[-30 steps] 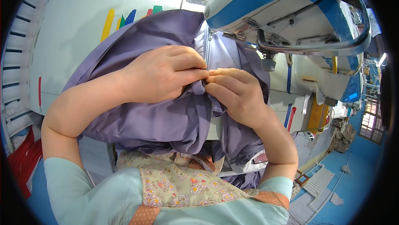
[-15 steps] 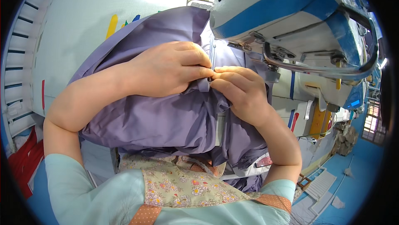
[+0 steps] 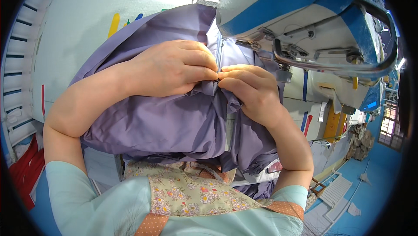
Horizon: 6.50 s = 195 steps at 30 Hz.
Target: Sewing a zipper and assembling fabric components of a purple garment using an industrial sewing machine.
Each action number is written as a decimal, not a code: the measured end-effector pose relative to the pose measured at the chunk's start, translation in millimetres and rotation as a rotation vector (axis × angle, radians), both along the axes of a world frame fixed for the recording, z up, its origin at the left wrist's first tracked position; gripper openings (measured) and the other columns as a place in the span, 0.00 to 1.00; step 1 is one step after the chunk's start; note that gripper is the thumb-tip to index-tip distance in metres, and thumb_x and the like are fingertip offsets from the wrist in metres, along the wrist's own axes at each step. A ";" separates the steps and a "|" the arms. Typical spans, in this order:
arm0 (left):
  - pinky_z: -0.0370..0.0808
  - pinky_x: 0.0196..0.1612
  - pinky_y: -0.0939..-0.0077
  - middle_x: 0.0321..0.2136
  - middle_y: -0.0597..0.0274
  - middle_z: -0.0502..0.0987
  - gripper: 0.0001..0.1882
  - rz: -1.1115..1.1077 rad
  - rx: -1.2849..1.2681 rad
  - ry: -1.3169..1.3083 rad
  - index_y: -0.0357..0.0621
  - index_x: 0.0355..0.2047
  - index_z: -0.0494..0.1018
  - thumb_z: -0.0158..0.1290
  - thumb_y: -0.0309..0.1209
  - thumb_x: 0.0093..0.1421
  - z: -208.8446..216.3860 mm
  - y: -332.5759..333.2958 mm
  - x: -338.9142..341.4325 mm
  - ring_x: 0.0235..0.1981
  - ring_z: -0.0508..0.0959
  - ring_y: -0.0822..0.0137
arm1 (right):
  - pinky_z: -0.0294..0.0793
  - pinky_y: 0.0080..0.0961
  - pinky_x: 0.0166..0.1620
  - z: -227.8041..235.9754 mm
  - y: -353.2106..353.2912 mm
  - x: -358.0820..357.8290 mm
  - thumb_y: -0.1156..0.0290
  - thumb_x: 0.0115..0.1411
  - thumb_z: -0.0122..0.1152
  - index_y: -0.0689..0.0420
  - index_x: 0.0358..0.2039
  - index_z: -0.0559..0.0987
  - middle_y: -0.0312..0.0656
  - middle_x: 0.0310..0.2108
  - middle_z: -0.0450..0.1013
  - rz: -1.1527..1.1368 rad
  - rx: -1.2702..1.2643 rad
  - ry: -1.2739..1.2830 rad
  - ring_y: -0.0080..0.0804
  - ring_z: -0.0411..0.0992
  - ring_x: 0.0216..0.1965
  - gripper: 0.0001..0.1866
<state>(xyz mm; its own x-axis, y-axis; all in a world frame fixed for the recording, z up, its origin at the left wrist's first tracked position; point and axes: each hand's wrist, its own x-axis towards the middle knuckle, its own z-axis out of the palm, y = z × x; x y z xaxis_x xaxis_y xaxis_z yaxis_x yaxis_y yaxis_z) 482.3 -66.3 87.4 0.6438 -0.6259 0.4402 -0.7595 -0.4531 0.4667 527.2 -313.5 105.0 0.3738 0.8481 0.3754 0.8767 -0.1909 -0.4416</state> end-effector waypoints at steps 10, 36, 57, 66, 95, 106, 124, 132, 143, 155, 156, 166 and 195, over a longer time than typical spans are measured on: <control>0.74 0.53 0.62 0.45 0.64 0.77 0.23 -0.039 -0.001 0.053 0.48 0.45 0.77 0.59 0.21 0.45 2.0 6.0 9.0 0.47 0.76 0.58 | 0.78 0.31 0.43 0.0 1.7 -0.4 0.75 0.47 0.61 0.55 0.34 0.80 0.35 0.36 0.78 -0.020 -0.110 -0.119 0.35 0.78 0.42 0.11; 0.75 0.52 0.62 0.46 0.63 0.76 0.23 0.090 0.055 -0.043 0.48 0.45 0.74 0.59 0.22 0.47 0.7 0.0 -4.7 0.48 0.76 0.58 | 0.75 0.33 0.42 -2.2 3.5 7.5 0.81 0.39 0.61 0.51 0.38 0.81 0.37 0.38 0.80 -0.125 -0.057 0.023 0.38 0.77 0.38 0.22; 0.74 0.50 0.62 0.47 0.63 0.77 0.20 0.038 0.101 0.080 0.48 0.46 0.76 0.58 0.22 0.51 5.3 8.8 5.9 0.46 0.77 0.56 | 0.77 0.33 0.39 1.0 4.9 4.5 0.78 0.40 0.61 0.50 0.38 0.81 0.34 0.38 0.78 -0.119 -0.151 -0.140 0.36 0.76 0.37 0.20; 0.75 0.48 0.64 0.45 0.64 0.77 0.20 0.043 0.086 0.060 0.50 0.46 0.76 0.58 0.22 0.51 0.8 11.4 12.2 0.45 0.77 0.57 | 0.77 0.33 0.39 -1.1 6.5 6.4 0.79 0.39 0.61 0.48 0.39 0.81 0.34 0.38 0.78 -0.134 -0.126 -0.167 0.36 0.76 0.38 0.22; 0.77 0.43 0.68 0.41 0.65 0.77 0.24 0.003 0.035 -0.051 0.52 0.46 0.78 0.58 0.19 0.47 -4.5 20.7 38.3 0.41 0.78 0.59 | 0.75 0.33 0.43 -8.2 12.4 12.2 0.81 0.42 0.62 0.38 0.42 0.82 0.31 0.43 0.76 -0.252 -0.073 -0.127 0.38 0.76 0.40 0.27; 0.75 0.43 0.66 0.30 0.59 0.76 0.08 0.129 0.191 -0.095 0.38 0.27 0.76 0.57 0.30 0.49 27.8 6.5 15.1 0.38 0.76 0.57 | 0.75 0.34 0.46 -7.5 9.7 11.8 0.81 0.48 0.61 0.48 0.41 0.81 0.39 0.37 0.80 -0.355 -0.110 0.070 0.43 0.76 0.41 0.19; 0.71 0.45 0.63 0.40 0.57 0.72 0.16 0.441 0.209 -0.252 0.39 0.36 0.73 0.59 0.30 0.47 6.9 -17.6 -10.8 0.41 0.73 0.55 | 0.71 0.33 0.43 -8.6 10.2 17.8 0.72 0.57 0.61 0.56 0.37 0.81 0.45 0.34 0.78 -0.414 -0.078 0.306 0.44 0.75 0.40 0.07; 0.76 0.45 0.59 0.41 0.47 0.77 0.21 0.629 0.183 0.019 0.39 0.49 0.68 0.57 0.34 0.58 2.9 22.5 14.0 0.41 0.78 0.49 | 0.71 0.34 0.47 -3.8 13.7 11.6 0.76 0.53 0.60 0.53 0.38 0.82 0.42 0.35 0.78 -0.377 -0.022 0.307 0.43 0.74 0.41 0.11; 0.73 0.43 0.59 0.35 0.58 0.72 0.16 0.471 -0.023 -0.022 0.43 0.36 0.71 0.63 0.28 0.47 14.1 -43.0 -13.9 0.40 0.73 0.51 | 0.72 0.35 0.36 -10.6 11.5 19.1 0.75 0.50 0.63 0.56 0.35 0.80 0.46 0.27 0.75 -0.348 0.050 0.152 0.47 0.74 0.33 0.10; 0.73 0.36 0.62 0.29 0.57 0.69 0.11 0.597 0.066 -0.212 0.42 0.31 0.68 0.58 0.28 0.50 0.3 -47.2 -5.9 0.33 0.73 0.54 | 0.72 0.32 0.44 -4.4 10.9 16.3 0.78 0.53 0.60 0.55 0.38 0.82 0.43 0.35 0.77 -0.410 -0.054 0.325 0.41 0.74 0.39 0.11; 0.74 0.36 0.64 0.29 0.58 0.70 0.08 0.592 0.062 -0.238 0.42 0.30 0.70 0.57 0.29 0.51 -0.8 -45.5 -4.4 0.33 0.73 0.56 | 0.72 0.32 0.44 -5.6 10.7 16.7 0.78 0.53 0.60 0.55 0.38 0.82 0.43 0.35 0.77 -0.409 -0.053 0.324 0.41 0.74 0.39 0.11; 0.74 0.38 0.62 0.28 0.57 0.70 0.05 0.466 0.095 -0.139 0.42 0.29 0.70 0.55 0.28 0.55 -1.9 -26.7 2.1 0.34 0.74 0.53 | 0.74 0.35 0.37 -10.5 10.2 18.6 0.76 0.46 0.65 0.52 0.37 0.80 0.42 0.34 0.77 -0.176 -0.060 -0.059 0.43 0.76 0.35 0.15; 0.70 0.52 0.57 0.47 0.43 0.73 0.23 0.590 0.067 0.150 0.36 0.45 0.68 0.60 0.30 0.50 16.8 -32.4 -10.5 0.52 0.71 0.46 | 0.73 0.38 0.45 -16.6 3.4 10.2 0.78 0.43 0.63 0.49 0.40 0.80 0.35 0.42 0.77 -0.217 -0.150 -0.089 0.41 0.76 0.43 0.20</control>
<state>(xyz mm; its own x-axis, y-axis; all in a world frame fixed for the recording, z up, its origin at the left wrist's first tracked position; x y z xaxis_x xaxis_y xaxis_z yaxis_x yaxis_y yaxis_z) 471.8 -98.8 104.2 0.9423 -0.1676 0.2898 -0.2994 -0.8094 0.5052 537.4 -310.1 88.4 0.5240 0.8003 0.2915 0.8422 -0.4359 -0.3172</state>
